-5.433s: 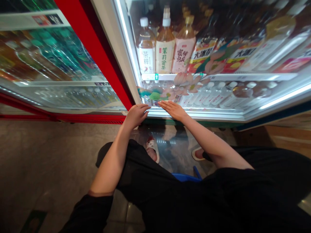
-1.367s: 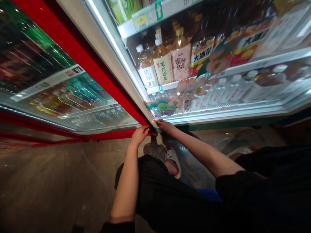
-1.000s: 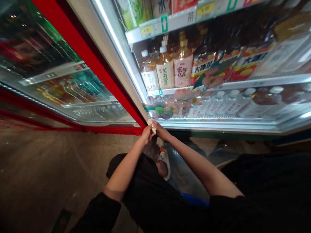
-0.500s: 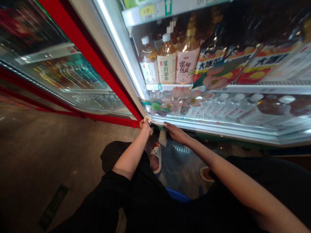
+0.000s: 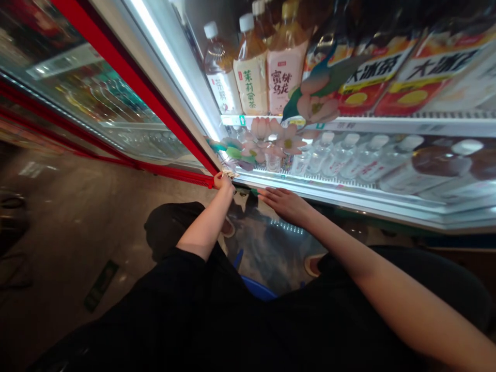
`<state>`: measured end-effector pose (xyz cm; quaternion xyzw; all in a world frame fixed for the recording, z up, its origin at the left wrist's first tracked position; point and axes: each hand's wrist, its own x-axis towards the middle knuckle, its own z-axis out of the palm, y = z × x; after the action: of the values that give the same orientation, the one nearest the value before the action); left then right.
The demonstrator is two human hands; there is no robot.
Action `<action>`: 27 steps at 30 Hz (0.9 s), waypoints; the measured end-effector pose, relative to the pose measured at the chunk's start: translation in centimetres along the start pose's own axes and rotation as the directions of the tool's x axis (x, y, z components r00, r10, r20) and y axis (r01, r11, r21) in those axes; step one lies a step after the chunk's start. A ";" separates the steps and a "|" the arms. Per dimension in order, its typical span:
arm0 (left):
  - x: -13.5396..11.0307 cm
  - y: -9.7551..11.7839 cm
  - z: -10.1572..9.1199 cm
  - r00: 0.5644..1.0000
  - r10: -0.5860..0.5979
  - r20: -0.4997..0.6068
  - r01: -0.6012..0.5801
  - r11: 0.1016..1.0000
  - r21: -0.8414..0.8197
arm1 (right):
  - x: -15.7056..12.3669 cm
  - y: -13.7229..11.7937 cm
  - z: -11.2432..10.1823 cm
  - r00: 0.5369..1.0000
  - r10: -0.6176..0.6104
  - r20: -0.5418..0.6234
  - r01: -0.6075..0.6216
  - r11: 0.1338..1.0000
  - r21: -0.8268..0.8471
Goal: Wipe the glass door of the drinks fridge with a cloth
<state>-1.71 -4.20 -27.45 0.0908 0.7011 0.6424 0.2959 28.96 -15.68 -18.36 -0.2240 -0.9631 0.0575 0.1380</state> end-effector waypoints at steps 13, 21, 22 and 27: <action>-1.4 1.5 -0.5 0.972 0.201 0.121 -0.218 0.965 0.145 | 1.3 0.8 -0.8 0.997 0.042 -0.063 -0.047 0.996 -0.074; -2.6 -0.9 0.3 0.988 0.124 0.096 -0.142 0.965 0.221 | 2.9 0.3 -0.4 0.995 0.000 -0.096 -0.008 0.997 -0.082; -2.8 -1.1 0.4 0.987 0.118 0.107 -0.139 0.965 0.220 | 3.0 0.3 -0.3 0.995 -0.004 -0.096 -0.003 0.997 -0.077; -1.5 0.4 -0.1 0.980 0.181 0.087 -0.195 0.962 0.190 | 3.4 0.5 -0.3 0.996 -0.006 -0.089 0.002 0.999 -0.044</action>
<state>-0.64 -5.02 -26.60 0.2079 0.7392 0.5912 0.2467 26.31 -13.72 -17.35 -0.2274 -0.9575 0.0259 0.1758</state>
